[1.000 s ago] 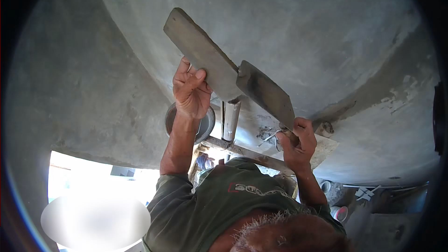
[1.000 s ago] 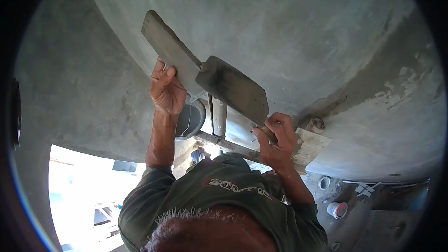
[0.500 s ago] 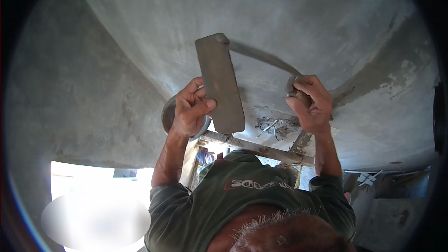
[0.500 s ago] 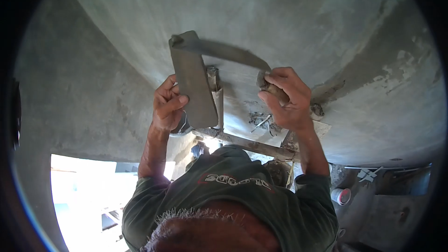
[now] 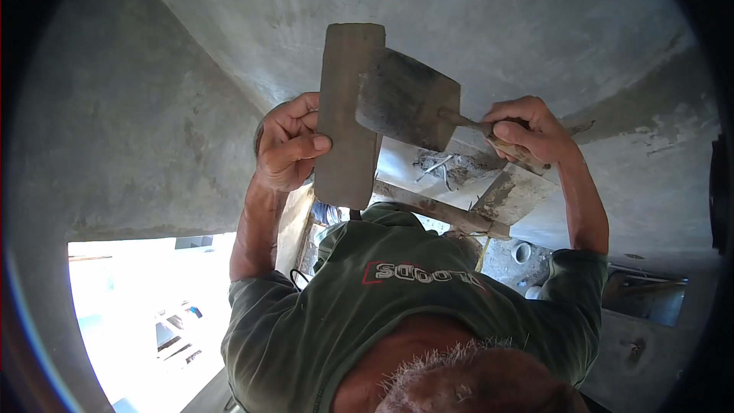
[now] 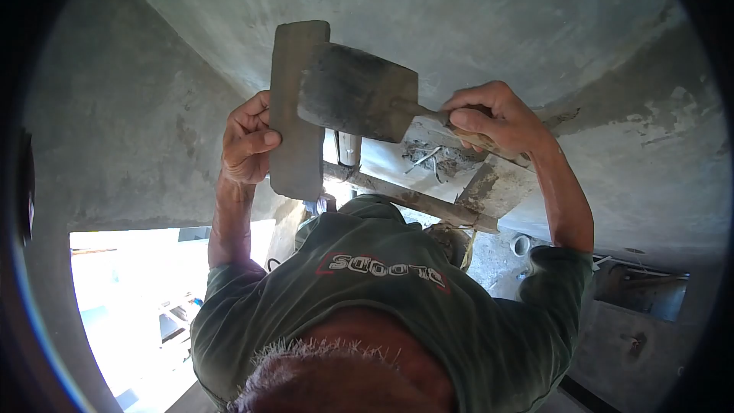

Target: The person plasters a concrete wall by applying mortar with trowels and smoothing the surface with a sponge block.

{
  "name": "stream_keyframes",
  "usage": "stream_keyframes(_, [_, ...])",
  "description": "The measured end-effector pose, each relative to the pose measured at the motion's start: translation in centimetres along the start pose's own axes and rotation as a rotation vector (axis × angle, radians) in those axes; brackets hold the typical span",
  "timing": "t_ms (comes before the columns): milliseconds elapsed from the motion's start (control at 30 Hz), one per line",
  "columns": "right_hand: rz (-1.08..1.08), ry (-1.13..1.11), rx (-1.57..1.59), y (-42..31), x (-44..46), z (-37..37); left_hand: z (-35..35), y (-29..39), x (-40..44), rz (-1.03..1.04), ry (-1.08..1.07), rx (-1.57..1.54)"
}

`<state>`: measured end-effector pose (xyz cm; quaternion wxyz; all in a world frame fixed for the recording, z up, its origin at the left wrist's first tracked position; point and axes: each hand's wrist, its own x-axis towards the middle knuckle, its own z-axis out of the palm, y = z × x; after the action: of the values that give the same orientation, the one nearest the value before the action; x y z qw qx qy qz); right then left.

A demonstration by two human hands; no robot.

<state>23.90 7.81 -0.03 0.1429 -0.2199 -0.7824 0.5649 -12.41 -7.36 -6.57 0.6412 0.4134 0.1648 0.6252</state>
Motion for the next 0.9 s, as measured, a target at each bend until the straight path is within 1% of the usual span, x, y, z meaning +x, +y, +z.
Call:
stream_keyframes(33, [0.002,-0.007,0.001,0.0,-0.3,-0.2,-0.2,0.2,-0.3,0.002,0.007,-0.002])
stream_keyframes(100, [0.035,0.068,-0.079,0.0,-1.2,-0.4,-0.5,0.5,-1.0,0.056,0.075,0.062])
stream_keyframes(133, [0.033,0.062,-0.081,0.3,-1.3,-0.3,-0.4,0.6,-1.2,0.061,0.079,0.063])
stream_keyframes(200, [-0.028,0.298,-0.013,0.9,-1.4,0.2,-0.1,0.7,-1.2,0.071,0.107,0.018])
stream_keyframes(233, [-0.029,0.299,-0.017,1.2,-0.8,0.6,0.0,0.3,-1.0,0.074,0.104,0.017])
stream_keyframes(300, [-0.576,0.69,-0.67,0.4,1.7,4.0,0.8,-1.2,-0.1,0.068,0.123,-0.161])
stream_keyframes(333, [-0.647,0.777,-0.742,0.9,3.0,5.4,1.5,-1.8,0.4,0.057,0.113,-0.164])
stream_keyframes(367, [-0.723,0.864,-0.817,1.8,4.4,6.6,2.1,-2.4,1.0,0.064,0.091,-0.248])
stream_keyframes(400, [-0.733,0.885,-0.813,2.4,5.4,7.8,2.7,-2.9,1.5,0.077,0.071,-0.332])
stream_keyframes(500, [-0.751,0.878,-0.774,4.9,7.1,9.4,3.9,-3.0,1.9,0.107,0.081,-0.403])
stream_keyframes(567, [-0.754,0.845,-0.733,5.8,7.3,10.0,3.0,-2.8,1.4,0.107,0.086,-0.398])
stream_keyframes(633, [-0.684,0.808,-0.717,6.3,6.2,9.5,2.4,-2.4,1.0,0.113,0.091,-0.395])
stream_keyframes(667, [-0.699,0.799,-0.712,6.3,5.6,9.1,2.3,-2.1,0.7,0.127,0.115,-0.375])
stream_keyframes(733, [-0.675,0.8,-0.781,6.4,4.3,8.0,2.2,-1.4,0.6,0.16,0.141,-0.352])
stream_keyframes(767, [-0.692,0.79,-0.779,6.4,3.6,7.3,2.3,-0.8,0.7,0.215,0.189,-0.268])
stream_keyframes(800, [-0.688,0.799,-0.844,6.2,2.8,6.5,2.5,-0.2,0.8,0.264,0.237,-0.186])
stream_keyframes(833, [-0.682,0.813,-0.912,5.8,2.4,5.9,2.9,0.5,0.9,0.274,0.234,-0.182])
stream_keyframes(900, [-0.693,0.82,-0.962,3.9,1.8,5.3,4.0,1.6,1.3,0.275,0.413,0.233])
